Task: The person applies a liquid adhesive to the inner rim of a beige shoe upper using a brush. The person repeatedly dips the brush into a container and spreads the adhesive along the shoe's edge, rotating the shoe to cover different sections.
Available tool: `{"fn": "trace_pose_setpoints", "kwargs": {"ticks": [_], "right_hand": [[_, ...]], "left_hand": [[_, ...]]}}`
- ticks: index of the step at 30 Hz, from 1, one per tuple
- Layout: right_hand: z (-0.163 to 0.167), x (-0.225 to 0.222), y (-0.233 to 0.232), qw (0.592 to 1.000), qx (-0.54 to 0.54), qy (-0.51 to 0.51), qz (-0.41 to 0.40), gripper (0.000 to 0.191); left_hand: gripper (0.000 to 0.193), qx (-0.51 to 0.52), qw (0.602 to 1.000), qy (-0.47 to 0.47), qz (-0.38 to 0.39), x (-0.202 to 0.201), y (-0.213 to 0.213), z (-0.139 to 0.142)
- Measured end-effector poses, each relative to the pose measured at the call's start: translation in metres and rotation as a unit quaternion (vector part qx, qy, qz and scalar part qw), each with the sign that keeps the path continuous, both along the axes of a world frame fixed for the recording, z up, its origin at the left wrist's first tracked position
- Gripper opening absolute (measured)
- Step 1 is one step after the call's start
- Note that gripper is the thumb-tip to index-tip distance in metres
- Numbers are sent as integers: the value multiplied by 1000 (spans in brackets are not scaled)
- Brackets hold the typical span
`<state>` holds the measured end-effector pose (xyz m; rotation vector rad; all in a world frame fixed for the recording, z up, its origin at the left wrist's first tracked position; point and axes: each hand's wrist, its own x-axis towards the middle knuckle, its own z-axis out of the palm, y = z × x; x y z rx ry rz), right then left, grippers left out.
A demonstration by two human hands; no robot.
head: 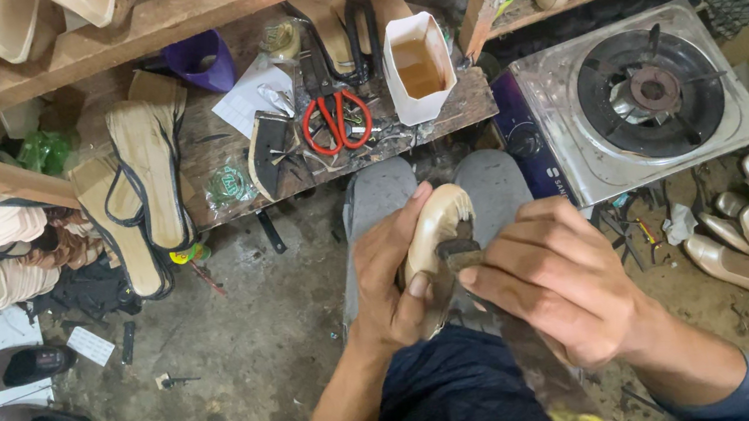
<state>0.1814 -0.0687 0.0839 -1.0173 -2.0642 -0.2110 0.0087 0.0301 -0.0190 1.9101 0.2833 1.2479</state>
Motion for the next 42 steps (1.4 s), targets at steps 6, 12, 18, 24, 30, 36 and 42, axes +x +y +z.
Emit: {"fn": "trace_pose_setpoints", "kwargs": {"ticks": [6, 12, 18, 24, 30, 36, 42], "right_hand": [[0, -1, -2, 999, -8, -20, -44, 33], [-15, -4, -17, 891, 52, 451, -31, 21], [-31, 0, -21, 874, 35, 482, -52, 21], [-39, 5, -16, 865, 29, 498, -47, 18], [-66, 54, 47, 870, -82, 473, -114, 20], [-114, 105, 157, 932, -190, 213, -223, 16], [-165, 116, 210, 948, -185, -1, -258, 25]], "left_hand": [[79, -122, 992, -4, -39, -3, -3, -10], [102, -446, 827, -161, -301, -1, -7, -22], [99, -469, 797, -185, -332, -1, -7, -26], [99, -447, 823, -182, -299, -1, -5, -17], [83, -536, 722, -336, -280, 5, -7, -19], [91, -695, 637, -233, -240, -1, -22, -58], [82, -787, 558, -204, -164, -2, -35, -81]]}}
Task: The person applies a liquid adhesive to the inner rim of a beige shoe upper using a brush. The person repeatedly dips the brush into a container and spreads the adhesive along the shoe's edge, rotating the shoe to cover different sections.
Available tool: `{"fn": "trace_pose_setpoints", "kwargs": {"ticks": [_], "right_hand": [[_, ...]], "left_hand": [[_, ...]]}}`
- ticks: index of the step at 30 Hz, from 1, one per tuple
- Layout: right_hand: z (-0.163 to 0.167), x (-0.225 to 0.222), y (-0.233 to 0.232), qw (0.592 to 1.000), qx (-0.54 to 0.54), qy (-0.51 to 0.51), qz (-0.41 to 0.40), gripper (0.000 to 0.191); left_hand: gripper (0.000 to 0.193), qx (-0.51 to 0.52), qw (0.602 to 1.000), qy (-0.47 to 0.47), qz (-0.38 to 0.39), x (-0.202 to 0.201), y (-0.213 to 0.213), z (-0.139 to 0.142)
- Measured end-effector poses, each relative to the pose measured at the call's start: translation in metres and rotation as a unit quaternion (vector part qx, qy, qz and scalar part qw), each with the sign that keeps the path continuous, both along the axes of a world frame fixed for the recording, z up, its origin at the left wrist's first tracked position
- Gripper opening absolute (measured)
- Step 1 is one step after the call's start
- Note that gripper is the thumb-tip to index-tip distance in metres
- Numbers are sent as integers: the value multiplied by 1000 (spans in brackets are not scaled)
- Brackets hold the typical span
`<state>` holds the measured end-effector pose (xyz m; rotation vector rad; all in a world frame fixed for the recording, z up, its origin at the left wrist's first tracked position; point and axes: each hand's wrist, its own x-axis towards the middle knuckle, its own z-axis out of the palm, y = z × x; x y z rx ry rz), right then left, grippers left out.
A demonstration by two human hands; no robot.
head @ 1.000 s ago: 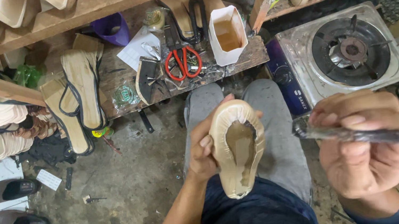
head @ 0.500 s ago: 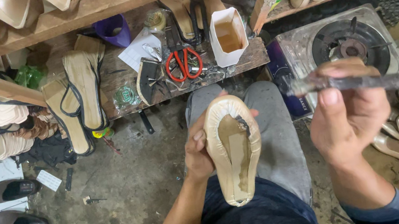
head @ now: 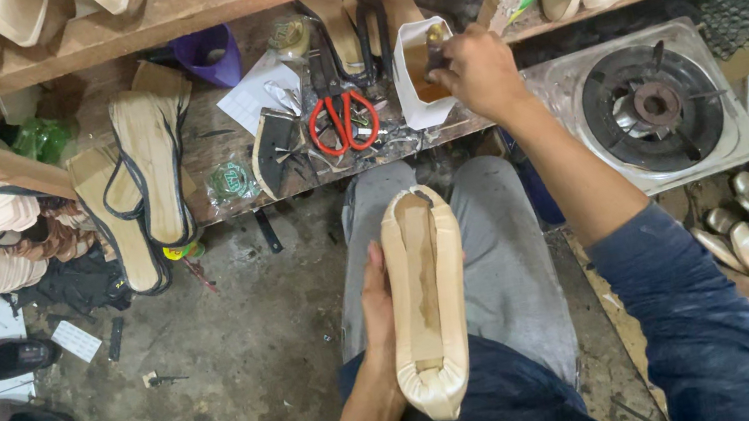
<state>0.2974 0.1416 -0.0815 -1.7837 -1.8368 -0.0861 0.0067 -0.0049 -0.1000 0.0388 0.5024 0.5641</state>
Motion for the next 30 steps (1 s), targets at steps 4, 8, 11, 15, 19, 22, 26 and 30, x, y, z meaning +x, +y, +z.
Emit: {"fn": "trace_pose_setpoints", "kwargs": {"ticks": [4, 8, 11, 15, 19, 22, 26, 30], "right_hand": [[-5, -4, 15, 998, -52, -35, -5, 24], [7, 5, 10, 994, -55, -92, -9, 23], [17, 11, -12, 998, -32, -53, -18, 26], [36, 8, -35, 998, -53, -20, -15, 28], [76, -19, -76, 980, -75, 185, -10, 21], [101, -61, -139, 928, 41, 367, 43, 16], [120, -107, -174, 923, 151, 331, 124, 20], [139, -119, -183, 954, 152, 236, 100, 22]], "left_hand": [[70, 27, 999, 9, 27, -3, -3, 10], [67, 148, 981, 114, 57, -11, -3, 24], [65, 286, 935, 190, 92, -15, 5, 31], [66, 311, 930, 175, 86, -12, 18, 40], [72, 472, 851, 201, 115, -9, 26, 54], [75, 508, 830, 199, 114, -9, 23, 69], [79, 584, 776, 217, 101, -12, 15, 93], [82, 625, 739, 233, 96, -12, 14, 112]]}}
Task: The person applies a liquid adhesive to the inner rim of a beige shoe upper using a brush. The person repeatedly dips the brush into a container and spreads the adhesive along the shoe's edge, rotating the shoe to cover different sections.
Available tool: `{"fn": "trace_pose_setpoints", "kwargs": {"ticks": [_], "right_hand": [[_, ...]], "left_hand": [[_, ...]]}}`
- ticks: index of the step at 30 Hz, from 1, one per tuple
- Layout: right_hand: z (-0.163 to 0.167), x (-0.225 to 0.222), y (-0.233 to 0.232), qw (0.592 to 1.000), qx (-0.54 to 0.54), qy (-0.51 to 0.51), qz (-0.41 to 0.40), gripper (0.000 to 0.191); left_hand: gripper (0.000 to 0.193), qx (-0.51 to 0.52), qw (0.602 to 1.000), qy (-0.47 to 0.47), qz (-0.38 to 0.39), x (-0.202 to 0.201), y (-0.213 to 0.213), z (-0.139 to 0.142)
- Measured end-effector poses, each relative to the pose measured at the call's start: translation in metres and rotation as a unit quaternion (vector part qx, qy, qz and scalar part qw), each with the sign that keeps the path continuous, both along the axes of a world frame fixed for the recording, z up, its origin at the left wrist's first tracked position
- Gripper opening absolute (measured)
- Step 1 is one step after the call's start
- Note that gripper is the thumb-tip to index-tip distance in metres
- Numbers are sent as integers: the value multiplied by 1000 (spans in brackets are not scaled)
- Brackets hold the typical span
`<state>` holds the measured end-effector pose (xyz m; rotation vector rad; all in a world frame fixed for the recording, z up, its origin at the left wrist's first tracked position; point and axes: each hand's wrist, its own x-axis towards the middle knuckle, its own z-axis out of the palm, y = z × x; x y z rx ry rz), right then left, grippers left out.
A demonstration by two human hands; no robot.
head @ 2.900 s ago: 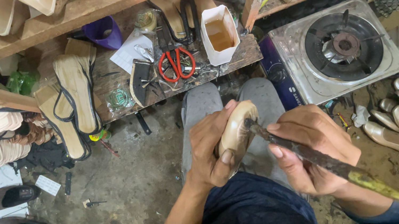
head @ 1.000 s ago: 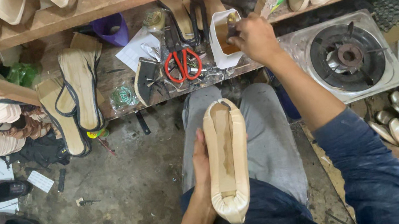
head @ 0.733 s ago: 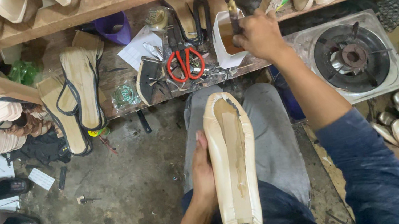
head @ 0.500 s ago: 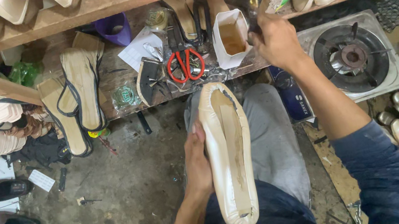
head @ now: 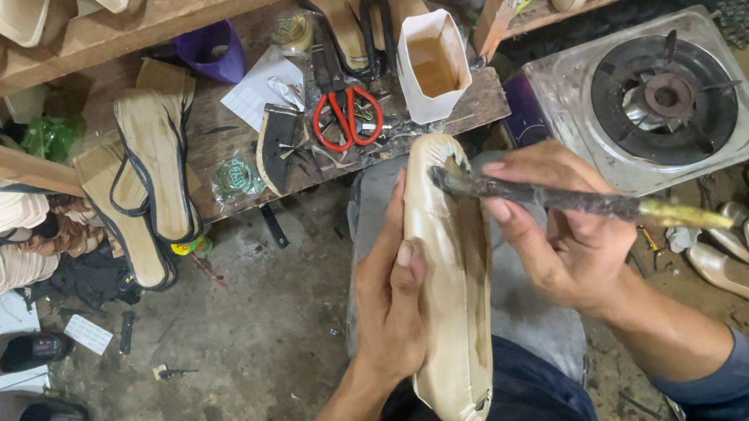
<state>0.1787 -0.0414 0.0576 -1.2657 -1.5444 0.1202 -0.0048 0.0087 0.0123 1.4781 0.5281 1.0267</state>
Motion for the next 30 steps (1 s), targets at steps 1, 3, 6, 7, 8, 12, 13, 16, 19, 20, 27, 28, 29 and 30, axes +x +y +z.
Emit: {"fn": "trace_pose_setpoints", "kwargs": {"ticks": [1, 3, 6, 7, 8, 12, 13, 16, 19, 20, 27, 28, 29, 30], "right_hand": [[6, 3, -3, 999, -9, -31, 20, 22], [14, 7, -6, 998, -14, -62, 29, 22], [19, 10, -8, 998, -6, -66, 11, 21], [20, 12, -9, 998, -4, -68, 19, 21], [20, 12, -8, 997, -2, -69, 30, 21], [21, 15, -9, 994, -4, -71, 81, 20], [22, 16, -9, 995, -5, -73, 61, 19], [23, 17, -9, 991, 6, -106, 82, 19], [25, 18, -6, 987, 34, -137, 82, 19], [27, 18, -5, 986, 44, -145, 72, 19], [36, 22, 0, 963, 69, -223, 137, 32], [36, 22, 0, 967, 79, -204, 132, 31], [36, 23, 0, 970, 88, -185, 127, 31], [36, 23, 0, 967, 86, -201, 130, 30]], "left_hand": [[80, 4, 1000, 8, 0, -1, 0, 3], [78, 12, 1000, 25, -2, -4, 0, 9], [72, 38, 998, 53, -9, -8, -5, 15], [71, 28, 998, 52, -13, -8, -5, 15], [70, 19, 998, 50, -14, -9, -6, 16], [69, 20, 999, 46, -22, -12, -8, 18], [70, 20, 998, 46, -24, -12, -8, 18], [71, 19, 999, 34, -31, -13, -8, 18], [73, 3, 999, 11, -50, -12, -8, 17], [72, -4, 998, 11, -54, -12, -9, 17], [71, -46, 996, -12, -71, -12, -10, 17], [70, -48, 996, -7, -73, -12, -10, 16], [70, -49, 996, -2, -73, -12, -10, 16], [70, -50, 996, 4, -74, -11, -11, 16]]}}
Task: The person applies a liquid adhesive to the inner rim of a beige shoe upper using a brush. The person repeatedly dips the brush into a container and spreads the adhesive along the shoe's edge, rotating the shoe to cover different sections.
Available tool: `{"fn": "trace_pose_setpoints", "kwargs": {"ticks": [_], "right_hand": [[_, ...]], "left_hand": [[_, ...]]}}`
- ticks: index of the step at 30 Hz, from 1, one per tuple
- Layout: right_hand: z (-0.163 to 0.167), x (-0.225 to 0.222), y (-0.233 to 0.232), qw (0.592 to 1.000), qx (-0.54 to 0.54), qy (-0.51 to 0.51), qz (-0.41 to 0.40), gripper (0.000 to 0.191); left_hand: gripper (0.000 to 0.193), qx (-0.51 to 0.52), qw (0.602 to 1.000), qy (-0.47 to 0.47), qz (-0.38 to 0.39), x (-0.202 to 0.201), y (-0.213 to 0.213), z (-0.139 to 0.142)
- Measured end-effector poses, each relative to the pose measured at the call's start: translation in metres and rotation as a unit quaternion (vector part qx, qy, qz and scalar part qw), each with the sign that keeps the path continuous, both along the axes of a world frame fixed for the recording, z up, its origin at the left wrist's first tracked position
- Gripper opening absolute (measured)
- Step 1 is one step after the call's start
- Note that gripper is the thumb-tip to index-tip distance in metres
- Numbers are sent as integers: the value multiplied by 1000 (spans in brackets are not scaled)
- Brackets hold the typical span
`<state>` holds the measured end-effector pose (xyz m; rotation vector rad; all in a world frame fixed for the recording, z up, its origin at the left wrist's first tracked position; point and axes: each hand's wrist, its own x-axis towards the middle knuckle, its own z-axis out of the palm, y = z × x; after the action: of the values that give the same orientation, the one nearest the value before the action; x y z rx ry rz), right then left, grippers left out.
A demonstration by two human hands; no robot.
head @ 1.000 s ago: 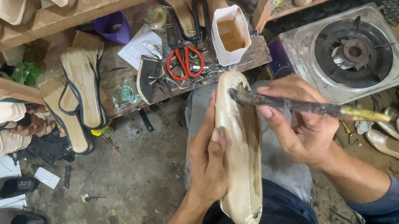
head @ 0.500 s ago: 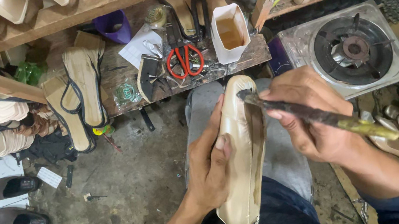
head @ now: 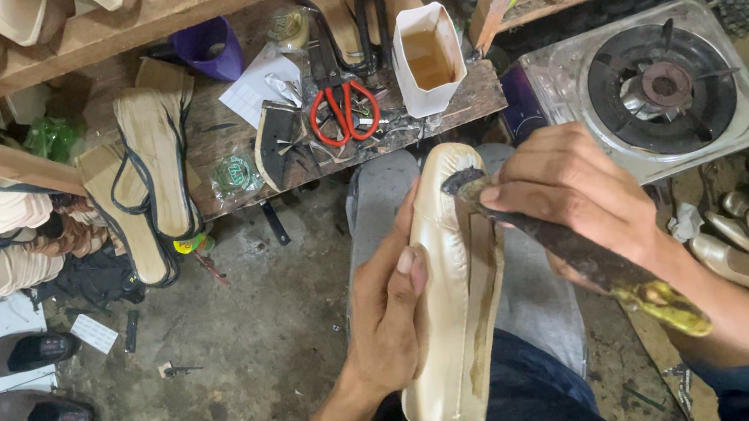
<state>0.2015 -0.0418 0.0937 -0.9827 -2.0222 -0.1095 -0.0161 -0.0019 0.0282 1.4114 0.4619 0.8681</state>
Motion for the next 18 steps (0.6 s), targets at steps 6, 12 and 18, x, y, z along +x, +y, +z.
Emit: {"fn": "trace_pose_setpoints", "kwargs": {"ticks": [6, 12, 18], "right_hand": [[-2, 2, -6, 999, -23, -33, 28, 32], [-7, 4, -4, 999, -5, -42, 34, 30], [-9, 5, -4, 997, -30, -64, 28, 29]], "left_hand": [[72, -25, 999, -24, -4, 2, 1, -1], [74, -17, 999, -38, -12, 4, 2, -2], [76, -11, 1000, 7, 0, 2, 3, -17]]}}
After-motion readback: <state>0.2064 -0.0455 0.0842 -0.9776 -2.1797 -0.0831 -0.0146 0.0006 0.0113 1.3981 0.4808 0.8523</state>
